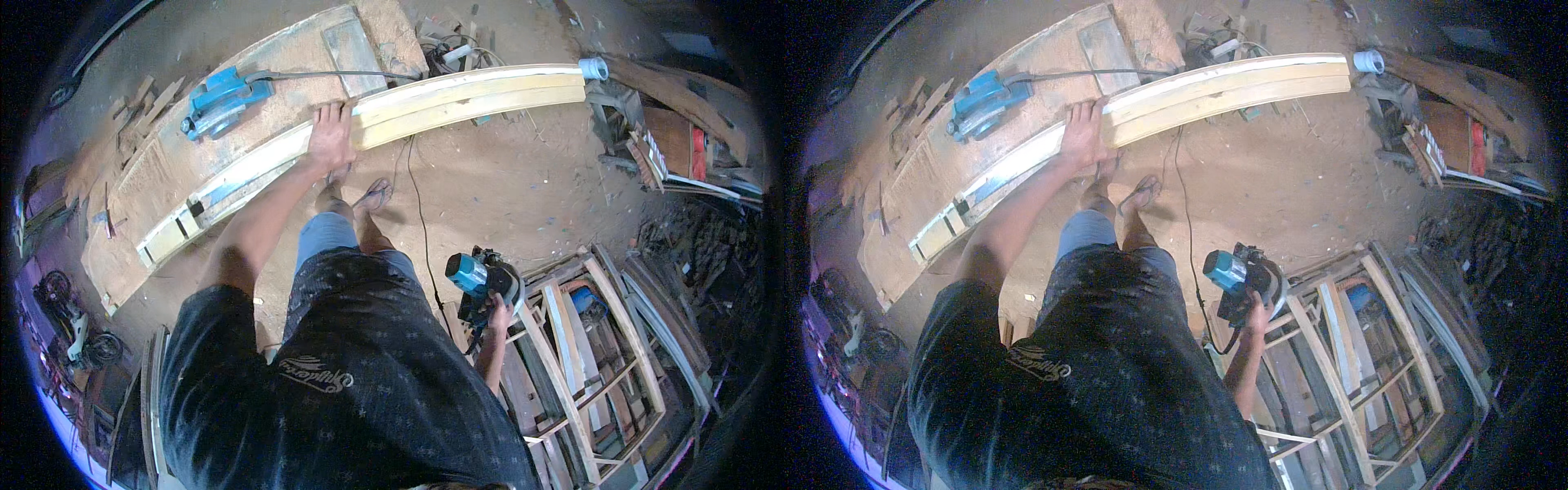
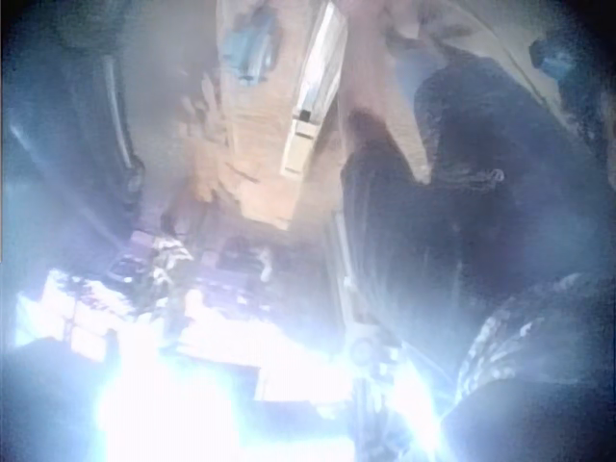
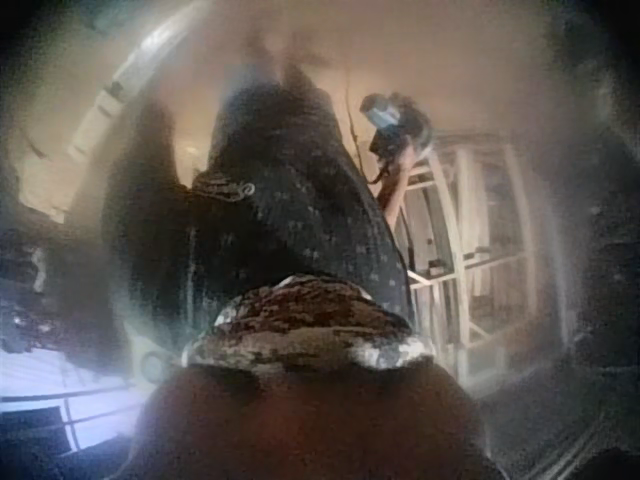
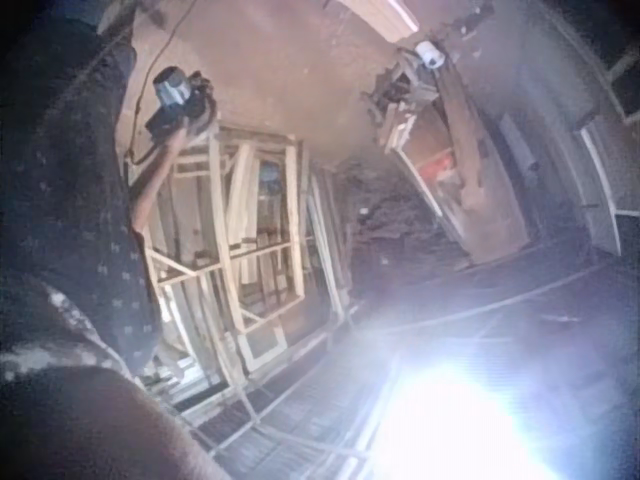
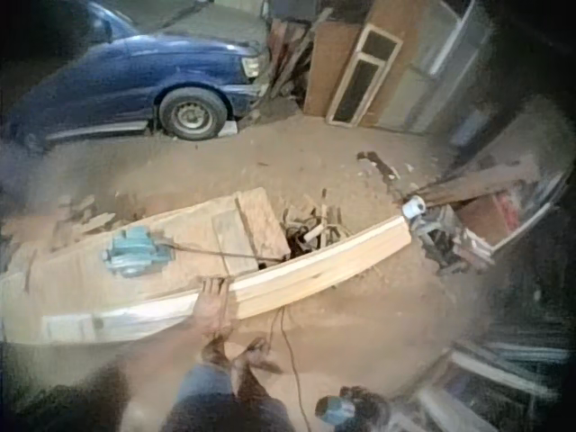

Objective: The person uses a circular saw to cut a long wooden plank into smaller pieces on a workbench. They measure and mark the wood with a tape measure and pencil before making cuts, then stack the resulting pieces.

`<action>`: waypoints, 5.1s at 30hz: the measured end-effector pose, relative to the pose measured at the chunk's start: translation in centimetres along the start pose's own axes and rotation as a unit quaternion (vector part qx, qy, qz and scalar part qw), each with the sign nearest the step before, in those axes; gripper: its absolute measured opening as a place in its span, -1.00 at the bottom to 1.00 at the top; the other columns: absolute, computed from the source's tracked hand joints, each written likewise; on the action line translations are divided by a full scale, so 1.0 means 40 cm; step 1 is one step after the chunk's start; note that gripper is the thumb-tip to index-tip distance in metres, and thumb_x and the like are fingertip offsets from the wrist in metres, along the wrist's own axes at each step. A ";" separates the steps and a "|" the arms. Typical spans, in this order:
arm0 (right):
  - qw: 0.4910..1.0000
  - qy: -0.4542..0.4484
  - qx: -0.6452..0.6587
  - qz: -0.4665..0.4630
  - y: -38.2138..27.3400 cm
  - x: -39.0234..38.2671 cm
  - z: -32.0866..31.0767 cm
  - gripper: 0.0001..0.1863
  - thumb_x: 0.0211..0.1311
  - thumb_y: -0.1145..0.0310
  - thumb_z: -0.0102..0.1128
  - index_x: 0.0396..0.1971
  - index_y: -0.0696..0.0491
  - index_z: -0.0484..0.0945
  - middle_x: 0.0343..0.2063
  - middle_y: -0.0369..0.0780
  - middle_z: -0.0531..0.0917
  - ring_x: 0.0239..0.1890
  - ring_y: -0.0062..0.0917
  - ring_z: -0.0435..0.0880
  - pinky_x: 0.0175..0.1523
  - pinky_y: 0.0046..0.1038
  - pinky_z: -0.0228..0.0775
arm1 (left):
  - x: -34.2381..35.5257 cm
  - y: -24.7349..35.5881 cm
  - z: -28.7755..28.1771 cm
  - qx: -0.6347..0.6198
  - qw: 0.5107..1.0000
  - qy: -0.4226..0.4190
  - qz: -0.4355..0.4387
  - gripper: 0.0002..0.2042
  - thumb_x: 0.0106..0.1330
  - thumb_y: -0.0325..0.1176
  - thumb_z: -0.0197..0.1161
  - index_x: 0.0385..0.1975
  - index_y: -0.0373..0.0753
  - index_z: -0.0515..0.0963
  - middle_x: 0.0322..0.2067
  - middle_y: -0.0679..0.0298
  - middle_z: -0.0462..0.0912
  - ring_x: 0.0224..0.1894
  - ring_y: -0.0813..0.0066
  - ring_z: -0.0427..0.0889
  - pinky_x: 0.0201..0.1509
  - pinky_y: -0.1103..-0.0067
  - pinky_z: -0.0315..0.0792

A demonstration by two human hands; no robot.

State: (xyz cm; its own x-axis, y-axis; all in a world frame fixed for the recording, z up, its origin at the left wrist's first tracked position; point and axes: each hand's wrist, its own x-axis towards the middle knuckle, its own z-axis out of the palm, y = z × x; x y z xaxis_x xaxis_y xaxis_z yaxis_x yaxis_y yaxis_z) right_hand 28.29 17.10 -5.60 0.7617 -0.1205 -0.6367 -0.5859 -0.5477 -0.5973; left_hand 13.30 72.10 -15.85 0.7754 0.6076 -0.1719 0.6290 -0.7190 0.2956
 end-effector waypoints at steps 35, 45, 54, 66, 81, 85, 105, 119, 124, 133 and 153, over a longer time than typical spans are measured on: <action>0.980 -0.115 -0.044 -0.158 -0.398 0.019 0.221 -0.70 0.25 0.30 0.43 -0.14 0.18 0.64 -0.44 -0.32 0.67 -0.45 -0.68 0.58 -0.35 -0.54 0.42 | 0.104 -0.044 -0.022 -0.028 0.999 -0.024 -0.037 -0.21 0.26 0.40 0.14 0.09 -0.31 0.56 -0.04 -0.12 0.66 0.14 -0.07 0.59 0.28 0.20 0.42; 0.894 -0.173 -0.124 -0.394 -0.523 0.019 0.388 -0.70 0.07 0.41 0.44 -0.18 0.16 0.66 -0.43 -0.15 0.73 -0.37 -0.53 0.73 -0.19 -0.41 0.55 | 0.154 -0.001 0.020 -0.075 0.974 -0.023 -0.215 -0.34 0.48 0.28 -0.19 -0.02 -0.22 0.62 -0.11 -0.20 0.68 0.01 -0.23 0.64 0.13 0.05 0.43; 0.876 -0.190 -0.121 -0.427 -0.536 0.058 0.458 -0.67 0.02 0.41 0.43 -0.18 0.19 0.67 -0.42 -0.07 0.75 -0.35 -0.38 0.80 -0.19 -0.37 0.58 | 0.146 0.000 0.015 -0.081 0.976 -0.015 -0.201 -0.41 0.48 0.23 -0.18 -0.04 -0.14 0.64 -0.13 -0.14 0.70 -0.04 -0.23 0.65 0.08 0.05 0.47; 0.875 -0.192 -0.133 -0.424 -0.531 0.087 0.513 -0.67 0.01 0.41 0.43 -0.19 0.20 0.67 -0.42 -0.04 0.75 -0.36 -0.33 0.80 -0.18 -0.37 0.58 | 0.143 -0.019 0.033 -0.095 0.979 0.000 -0.180 -0.50 0.47 0.09 -0.14 -0.04 -0.15 0.63 -0.15 -0.17 0.69 -0.09 -0.25 0.66 0.07 0.01 0.49; 0.870 -0.186 -0.137 -0.435 -0.571 0.086 0.559 -0.67 0.01 0.41 0.41 -0.18 0.21 0.67 -0.44 -0.06 0.73 -0.37 -0.37 0.78 -0.18 -0.35 0.57 | 0.146 0.000 0.003 -0.067 0.978 -0.045 -0.193 -0.50 0.45 0.06 -0.13 0.04 -0.15 0.63 -0.18 -0.19 0.70 -0.11 -0.23 0.68 0.03 0.04 0.52; 0.868 -0.184 -0.135 -0.441 -0.582 0.086 0.582 -0.67 0.02 0.41 0.42 -0.18 0.21 0.67 -0.41 -0.03 0.74 -0.35 -0.34 0.80 -0.17 -0.34 0.58 | 0.142 -0.010 0.020 -0.084 0.981 0.002 -0.172 -0.50 0.45 0.05 -0.12 0.00 -0.18 0.63 -0.22 -0.19 0.70 -0.15 -0.24 0.69 0.00 0.03 0.53; 0.858 -0.192 -0.096 -0.467 -0.668 0.088 0.679 -0.78 0.07 0.39 0.43 -0.35 0.21 0.64 -0.56 -0.14 0.68 -0.51 -0.58 0.64 -0.32 -0.43 0.48 | 0.150 -0.009 0.011 -0.106 0.974 -0.042 -0.194 -0.56 0.49 0.02 -0.12 -0.11 -0.20 0.60 -0.16 -0.13 0.69 -0.14 -0.28 0.66 -0.01 -0.02 0.50; 0.854 -0.200 -0.107 -0.467 -0.700 0.111 0.727 -0.64 0.02 0.34 0.44 -0.19 0.19 0.68 -0.43 -0.05 0.76 -0.37 -0.37 0.81 -0.19 -0.36 0.61 | 0.143 -0.021 0.050 -0.093 0.985 0.004 -0.143 -0.55 0.49 0.03 -0.16 -0.11 -0.15 0.59 -0.18 -0.10 0.70 -0.15 -0.29 0.65 -0.07 -0.03 0.47; 0.852 -0.202 -0.093 -0.475 -0.716 0.122 0.748 -0.57 -0.03 0.27 0.47 -0.18 0.23 0.69 -0.42 0.05 0.74 -0.32 -0.19 0.81 -0.19 -0.31 0.62 | 0.142 -0.007 0.044 -0.104 0.983 0.012 -0.154 -0.56 0.50 0.01 -0.16 -0.13 -0.16 0.61 -0.18 -0.10 0.70 -0.12 -0.27 0.65 -0.09 -0.01 0.47; 0.849 -0.236 -0.132 -0.454 -0.784 0.128 0.778 -0.42 -0.02 0.14 0.44 -0.01 0.19 0.67 -0.41 0.12 0.71 -0.30 -0.06 0.77 -0.12 -0.17 0.61 | 0.142 -0.027 0.069 -0.088 0.986 0.042 -0.132 -0.52 0.49 0.05 -0.11 -0.21 -0.22 0.64 -0.24 -0.09 0.72 -0.22 -0.23 0.67 -0.19 0.06 0.51; 0.988 0.081 -0.031 -0.125 -0.068 0.077 0.119 -0.61 0.05 0.46 0.39 -0.09 0.30 0.65 -0.27 -0.03 0.76 -0.20 -0.39 0.73 0.00 -0.36 0.54 | 0.117 -0.031 -0.127 -0.236 0.931 -0.259 0.101 -0.07 -0.09 -0.42 0.53 0.40 -0.41 0.25 0.19 0.00 0.53 0.24 0.16 0.49 0.31 0.36 0.39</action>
State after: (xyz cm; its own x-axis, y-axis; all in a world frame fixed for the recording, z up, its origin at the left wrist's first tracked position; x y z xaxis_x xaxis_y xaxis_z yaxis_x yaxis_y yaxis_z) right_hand 30.89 22.15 -8.26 0.9180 -0.1021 -0.3832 -0.3585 -0.6268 -0.6918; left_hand 15.87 77.55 -12.26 0.8750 0.1431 -0.4625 0.4675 -0.4979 0.7304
